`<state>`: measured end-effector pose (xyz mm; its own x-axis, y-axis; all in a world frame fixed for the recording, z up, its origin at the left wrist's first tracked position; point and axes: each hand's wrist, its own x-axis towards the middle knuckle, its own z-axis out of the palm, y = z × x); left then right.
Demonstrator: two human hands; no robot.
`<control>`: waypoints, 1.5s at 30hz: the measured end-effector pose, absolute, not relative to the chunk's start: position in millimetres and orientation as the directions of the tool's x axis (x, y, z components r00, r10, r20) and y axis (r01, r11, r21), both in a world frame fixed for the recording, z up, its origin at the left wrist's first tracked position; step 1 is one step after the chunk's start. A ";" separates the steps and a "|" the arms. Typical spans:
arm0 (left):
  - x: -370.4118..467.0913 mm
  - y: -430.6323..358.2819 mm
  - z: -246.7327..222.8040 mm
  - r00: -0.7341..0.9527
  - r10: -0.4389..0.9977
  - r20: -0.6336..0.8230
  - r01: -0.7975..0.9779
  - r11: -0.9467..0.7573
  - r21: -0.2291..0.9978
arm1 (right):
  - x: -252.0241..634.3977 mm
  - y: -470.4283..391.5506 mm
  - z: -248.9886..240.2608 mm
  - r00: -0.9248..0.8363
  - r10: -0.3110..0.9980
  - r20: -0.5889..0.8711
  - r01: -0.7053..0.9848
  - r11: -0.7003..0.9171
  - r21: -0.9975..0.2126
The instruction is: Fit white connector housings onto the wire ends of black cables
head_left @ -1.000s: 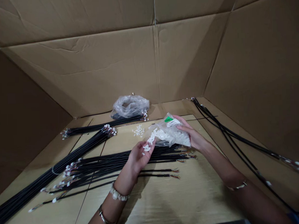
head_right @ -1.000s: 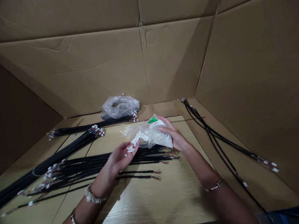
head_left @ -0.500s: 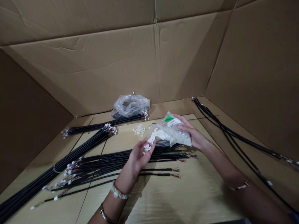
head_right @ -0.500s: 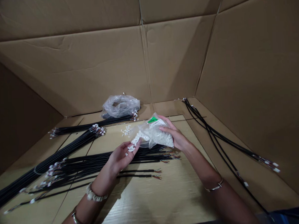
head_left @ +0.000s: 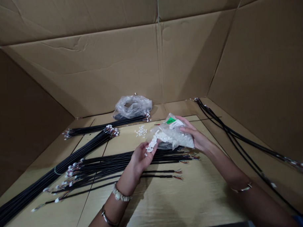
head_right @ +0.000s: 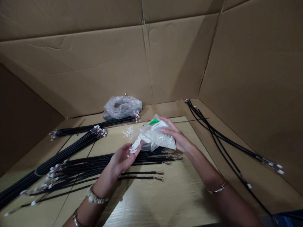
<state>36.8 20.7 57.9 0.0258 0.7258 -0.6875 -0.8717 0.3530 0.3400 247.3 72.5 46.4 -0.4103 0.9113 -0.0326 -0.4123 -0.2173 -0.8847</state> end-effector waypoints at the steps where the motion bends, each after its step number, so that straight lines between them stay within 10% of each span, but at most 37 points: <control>1: 36.6 20.7 57.4 0.023 0.723 -0.690 -0.873 0.351 0.339 | 247.6 72.6 47.2 -0.397 0.917 -0.032 -0.421 -0.213 -0.882; 45: 33.6 21.3 54.2 0.022 0.728 -0.685 -0.864 0.359 0.354 | 248.0 76.4 43.3 -0.356 0.934 -0.030 -0.402 -0.182 -0.897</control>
